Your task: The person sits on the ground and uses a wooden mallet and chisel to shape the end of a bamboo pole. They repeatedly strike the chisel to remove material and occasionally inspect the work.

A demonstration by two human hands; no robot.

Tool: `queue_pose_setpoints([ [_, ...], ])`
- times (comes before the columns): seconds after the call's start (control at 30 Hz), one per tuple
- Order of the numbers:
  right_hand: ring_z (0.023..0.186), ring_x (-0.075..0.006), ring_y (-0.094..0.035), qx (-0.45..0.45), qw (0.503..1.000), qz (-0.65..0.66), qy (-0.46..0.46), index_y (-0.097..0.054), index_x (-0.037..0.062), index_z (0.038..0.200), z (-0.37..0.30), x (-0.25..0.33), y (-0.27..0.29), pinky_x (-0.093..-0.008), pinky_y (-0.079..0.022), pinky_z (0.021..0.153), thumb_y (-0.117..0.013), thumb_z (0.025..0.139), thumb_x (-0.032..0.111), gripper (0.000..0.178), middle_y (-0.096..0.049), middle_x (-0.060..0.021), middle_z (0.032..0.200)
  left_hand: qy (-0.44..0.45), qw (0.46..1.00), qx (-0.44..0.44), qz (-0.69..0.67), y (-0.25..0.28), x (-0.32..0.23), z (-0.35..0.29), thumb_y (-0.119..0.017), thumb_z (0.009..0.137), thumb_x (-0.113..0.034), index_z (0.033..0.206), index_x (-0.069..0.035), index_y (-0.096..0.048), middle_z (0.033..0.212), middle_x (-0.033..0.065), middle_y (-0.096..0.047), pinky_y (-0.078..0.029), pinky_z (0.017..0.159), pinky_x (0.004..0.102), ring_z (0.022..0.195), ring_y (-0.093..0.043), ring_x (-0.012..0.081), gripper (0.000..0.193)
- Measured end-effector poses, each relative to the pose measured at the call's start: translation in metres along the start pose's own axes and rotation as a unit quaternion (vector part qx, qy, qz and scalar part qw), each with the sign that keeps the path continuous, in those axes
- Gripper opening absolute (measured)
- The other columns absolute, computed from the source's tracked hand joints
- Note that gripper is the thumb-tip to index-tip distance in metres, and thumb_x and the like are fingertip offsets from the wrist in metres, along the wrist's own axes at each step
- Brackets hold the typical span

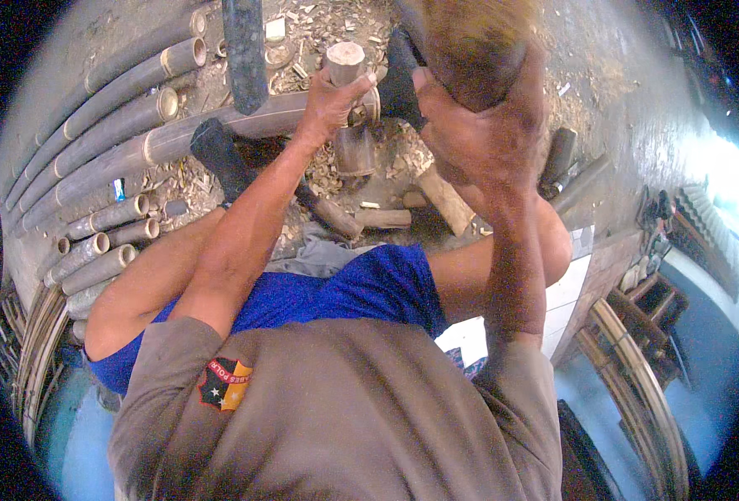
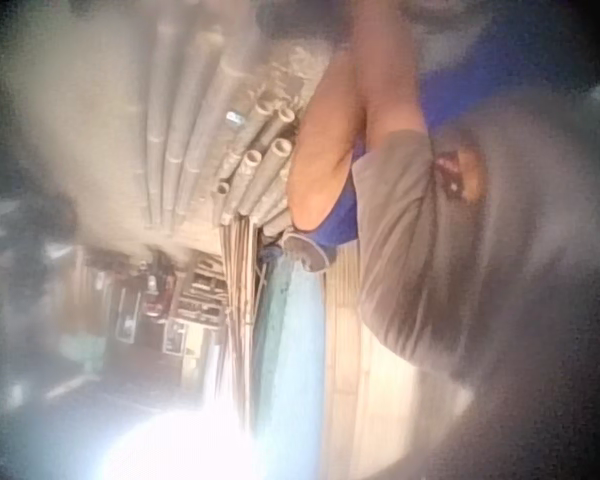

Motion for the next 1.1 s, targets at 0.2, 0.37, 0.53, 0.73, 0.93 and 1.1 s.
queue_pose_setpoints([
  [0.2,0.099,-0.0480,-0.069,0.220,0.937,-0.261,-0.077,-0.051,0.0056,0.139,-0.030,-0.023,-0.031,-0.0482,-0.055,0.086,-0.080,0.077,0.037,0.075,-0.070,-0.0287,0.103,-0.041,0.994,-0.007,0.104,0.003,-0.011,-0.011,-0.083,0.085,-0.025,0.115,0.000,-0.069,0.103,0.0046,-0.075,-0.054,0.085,0.0305,0.093,-0.067,0.0113,0.041],
  [0.37,0.099,-0.0263,-0.069,-0.087,0.994,-0.016,0.067,-0.053,0.0008,0.135,-0.055,0.009,0.042,-0.0405,-0.054,0.091,-0.088,0.076,0.023,0.072,-0.072,-0.0122,0.109,-0.085,0.993,0.012,0.085,-0.008,-0.008,-0.030,-0.081,0.086,-0.021,0.115,-0.001,-0.069,0.103,0.0032,-0.074,-0.054,0.086,0.0301,0.095,-0.065,0.0091,0.037],
  [0.53,0.111,-0.0238,-0.062,-0.053,0.998,0.006,0.018,-0.053,-0.0018,0.132,-0.079,-0.002,0.044,-0.0374,-0.048,0.099,-0.090,0.076,0.020,0.071,-0.065,-0.0137,0.120,0.066,0.997,-0.039,-0.024,0.026,0.008,-0.009,-0.075,0.087,-0.021,0.111,-0.004,-0.071,0.090,0.0014,-0.071,-0.054,0.081,0.0336,0.085,-0.067,0.0153,0.030],
  [0.73,0.109,-0.0243,-0.062,-0.026,0.993,-0.024,-0.113,-0.051,-0.0025,0.135,-0.108,-0.040,0.047,-0.0375,-0.048,0.097,-0.086,0.077,0.023,0.073,-0.064,-0.0140,0.119,-0.198,0.970,0.012,0.142,-0.047,-0.041,-0.041,-0.084,0.078,-0.017,0.117,-0.004,-0.065,0.101,0.0096,-0.072,-0.056,0.084,0.0361,0.093,-0.069,0.0178,0.045],
  [0.93,0.108,-0.0227,-0.061,-0.041,0.983,0.052,-0.173,-0.050,-0.0015,0.136,-0.119,-0.068,0.051,-0.0366,-0.047,0.098,-0.083,0.080,0.019,0.068,-0.063,-0.0114,0.119,-0.270,0.936,-0.032,0.225,-0.089,-0.045,-0.053,-0.086,0.068,-0.017,0.099,-0.005,-0.063,0.090,0.0159,-0.065,-0.055,0.073,0.0449,0.085,-0.067,0.0391,0.040],
  [1.1,0.108,-0.0221,-0.061,0.010,0.978,0.079,-0.190,-0.049,-0.0010,0.136,-0.111,-0.074,0.045,-0.0359,-0.047,0.098,-0.082,0.081,0.018,0.067,-0.063,-0.0105,0.118,-0.255,0.939,-0.073,0.219,-0.069,-0.039,-0.045,-0.086,0.067,-0.017,0.094,-0.005,-0.063,0.088,0.0149,-0.063,-0.054,0.071,0.0461,0.083,-0.066,0.0382,0.038],
])
Point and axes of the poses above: each hand's wrist, its own z-axis towards the middle knuckle, its own y-axis out of the back of the hand, x = y × z, the point moved 9 cm from there along z, towards the middle knuckle
